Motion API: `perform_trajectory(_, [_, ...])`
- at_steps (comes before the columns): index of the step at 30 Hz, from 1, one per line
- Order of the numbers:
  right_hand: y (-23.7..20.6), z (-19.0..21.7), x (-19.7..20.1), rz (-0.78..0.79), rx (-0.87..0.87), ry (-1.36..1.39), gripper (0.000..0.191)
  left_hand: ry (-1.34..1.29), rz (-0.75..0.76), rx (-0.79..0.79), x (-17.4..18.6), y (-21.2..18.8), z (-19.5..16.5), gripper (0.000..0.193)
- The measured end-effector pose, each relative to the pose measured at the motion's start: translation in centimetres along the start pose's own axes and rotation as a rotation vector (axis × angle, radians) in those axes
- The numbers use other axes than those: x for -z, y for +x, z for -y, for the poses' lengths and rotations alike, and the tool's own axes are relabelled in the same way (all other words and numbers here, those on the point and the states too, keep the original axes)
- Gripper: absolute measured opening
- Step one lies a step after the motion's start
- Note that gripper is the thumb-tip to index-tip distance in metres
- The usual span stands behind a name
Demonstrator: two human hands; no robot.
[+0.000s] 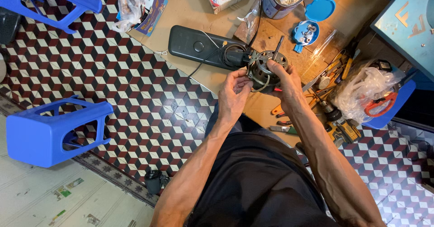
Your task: The person disassembles a handheld electric device, removes a motor component, and uses a cordless drill to fasten screws into the motor housing. They repeatedly insert and remove the motor part, tighten fasteners, and reposition the device on the workbench.
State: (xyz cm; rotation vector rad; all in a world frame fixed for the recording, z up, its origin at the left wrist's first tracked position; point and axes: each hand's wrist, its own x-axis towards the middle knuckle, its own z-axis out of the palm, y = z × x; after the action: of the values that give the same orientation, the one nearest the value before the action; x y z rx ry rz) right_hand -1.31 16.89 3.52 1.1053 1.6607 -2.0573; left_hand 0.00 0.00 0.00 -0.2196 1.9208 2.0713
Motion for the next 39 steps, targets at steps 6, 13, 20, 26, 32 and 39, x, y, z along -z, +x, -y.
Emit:
perform_trajectory(6, [-0.4,0.5,-0.2,-0.111,0.071,-0.22,0.075,-0.144,-0.053,0.166,-0.2,0.9,-0.9,0.04])
perform_trajectory(13, [-2.1,0.6,-2.2,-0.113,0.043,-0.06,0.082,-0.128,0.049,0.138,2.0,1.4,-2.2,0.035])
perform_trajectory(20, [-2.0,2.2,-1.3,-0.103,-0.135,-0.104,0.086,0.026,0.155,0.266,2.0,3.9,-4.8,0.03])
perform_trajectory(26, [-2.4,3.2,-0.9,-0.031,-0.289,-0.029,0.082,0.138,0.225,0.415,1.4,6.0,-7.9,0.033])
perform_trajectory(32, [-1.0,3.3,-1.5,-0.015,-0.326,-0.037,0.088,0.167,0.287,0.471,2.1,8.7,-9.0,0.037])
perform_trajectory(39, [1.5,4.6,-0.6,-0.019,-0.339,-0.096,0.086,0.114,0.462,0.598,1.7,14.7,-7.1,0.029])
